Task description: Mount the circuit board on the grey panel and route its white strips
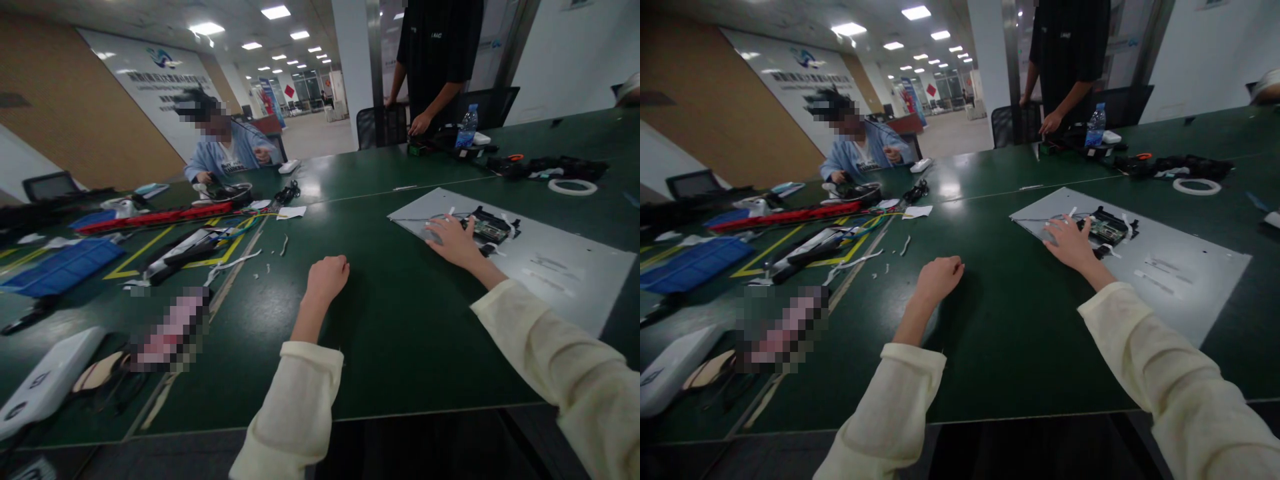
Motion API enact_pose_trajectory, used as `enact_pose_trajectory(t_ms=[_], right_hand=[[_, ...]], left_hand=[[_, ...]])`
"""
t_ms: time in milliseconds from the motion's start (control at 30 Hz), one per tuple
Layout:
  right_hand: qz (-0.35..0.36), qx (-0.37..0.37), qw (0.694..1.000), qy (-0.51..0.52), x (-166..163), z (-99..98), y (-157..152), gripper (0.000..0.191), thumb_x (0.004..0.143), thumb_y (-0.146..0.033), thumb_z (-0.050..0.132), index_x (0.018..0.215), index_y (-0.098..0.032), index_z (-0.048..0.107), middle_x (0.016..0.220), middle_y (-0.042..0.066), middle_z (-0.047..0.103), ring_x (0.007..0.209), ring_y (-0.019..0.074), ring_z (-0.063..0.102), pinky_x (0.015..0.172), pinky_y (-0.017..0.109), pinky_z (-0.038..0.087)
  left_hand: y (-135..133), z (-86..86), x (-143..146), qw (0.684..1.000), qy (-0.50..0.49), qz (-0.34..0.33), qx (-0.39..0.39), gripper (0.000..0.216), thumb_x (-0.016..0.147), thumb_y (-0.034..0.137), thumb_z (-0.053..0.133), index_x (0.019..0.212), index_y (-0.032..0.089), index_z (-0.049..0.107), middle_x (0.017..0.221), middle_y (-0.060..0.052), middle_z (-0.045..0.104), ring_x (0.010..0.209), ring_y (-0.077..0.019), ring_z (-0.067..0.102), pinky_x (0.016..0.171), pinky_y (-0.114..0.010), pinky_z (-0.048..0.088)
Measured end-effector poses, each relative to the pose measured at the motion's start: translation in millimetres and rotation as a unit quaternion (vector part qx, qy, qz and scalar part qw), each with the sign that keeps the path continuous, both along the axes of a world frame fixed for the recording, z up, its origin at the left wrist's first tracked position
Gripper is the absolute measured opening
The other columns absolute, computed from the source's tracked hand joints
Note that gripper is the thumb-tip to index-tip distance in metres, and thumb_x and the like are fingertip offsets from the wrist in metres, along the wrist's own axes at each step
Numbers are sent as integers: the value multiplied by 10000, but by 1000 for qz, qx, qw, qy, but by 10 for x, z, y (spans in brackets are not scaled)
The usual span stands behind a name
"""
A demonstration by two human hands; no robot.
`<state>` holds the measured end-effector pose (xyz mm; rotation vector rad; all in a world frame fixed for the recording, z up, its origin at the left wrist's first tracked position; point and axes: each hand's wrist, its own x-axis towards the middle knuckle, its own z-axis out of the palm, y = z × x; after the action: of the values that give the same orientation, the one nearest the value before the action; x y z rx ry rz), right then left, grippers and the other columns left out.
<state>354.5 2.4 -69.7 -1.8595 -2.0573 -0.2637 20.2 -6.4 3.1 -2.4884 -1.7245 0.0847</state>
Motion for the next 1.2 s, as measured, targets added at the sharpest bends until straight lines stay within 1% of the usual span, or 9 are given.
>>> enact_pose_trajectory(t_ms=[233,300,400,500,600,700,900,1000,1200], right_hand=[[-150,20,988,-12,661,-138,43,418,911,-369,376,1252,-208,558,1349,126,505,1281,369,320,944,772,57],[-181,36,982,-26,772,-154,3,412,905,-324,375,1235,-177,571,1301,146,533,1270,366,323,958,751,50],[-220,58,973,-40,800,-139,-58,402,898,-241,354,1212,-141,584,1243,184,555,1266,367,318,962,730,67],[-205,29,977,-47,702,-90,-87,408,891,-220,359,1227,-136,574,1233,193,551,1242,366,357,970,682,179],[-166,-60,984,-35,577,-38,-101,417,898,-260,360,1239,-133,564,1213,196,556,1166,348,454,925,564,355],[-169,-130,977,-8,501,-5,-134,448,923,-323,321,1278,-143,525,1209,199,555,1129,340,501,864,514,434],[-187,-183,965,27,496,39,-147,562,938,-501,261,1377,-180,405,1330,194,486,1240,370,430,899,598,411],[-203,-193,959,53,555,50,-102,634,930,-559,233,1420,-173,349,1345,214,477,1234,394,435,901,642,384],[-184,-172,967,38,809,-40,-98,619,935,-514,272,1445,-167,325,1367,203,466,1245,386,426,919,607,387]], left_hand=[[-16,-7,9,1000,-5,-3,0,300,940,322,365,934,182,630,902,-98,684,843,-229,654,703,-304,480],[-18,-15,9,1000,-1,-7,3,297,938,315,364,934,179,627,897,-99,683,838,-232,655,696,-305,479],[-19,-24,15,1000,4,-16,5,294,937,313,360,940,176,621,891,-101,681,822,-240,658,682,-313,479],[-21,-22,26,1000,6,-18,-1,295,939,316,357,947,175,616,901,-102,682,824,-237,657,686,-313,479],[-23,-18,35,1000,3,-19,-7,292,942,321,359,952,173,610,905,-98,681,822,-224,655,688,-299,477],[-24,-19,43,1000,4,-28,-9,293,944,320,354,957,173,607,899,-97,678,813,-232,659,678,-306,482],[-35,-15,63,1000,19,-15,-11,295,945,319,350,996,184,607,937,-103,681,863,-242,661,721,-323,491],[-38,-11,62,1000,17,-13,-20,295,948,324,346,1006,189,602,956,-97,682,882,-229,657,739,-313,487],[-22,-30,45,999,22,-25,-10,291,945,323,339,968,181,592,909,-91,678,827,-228,658,693,-312,488]])
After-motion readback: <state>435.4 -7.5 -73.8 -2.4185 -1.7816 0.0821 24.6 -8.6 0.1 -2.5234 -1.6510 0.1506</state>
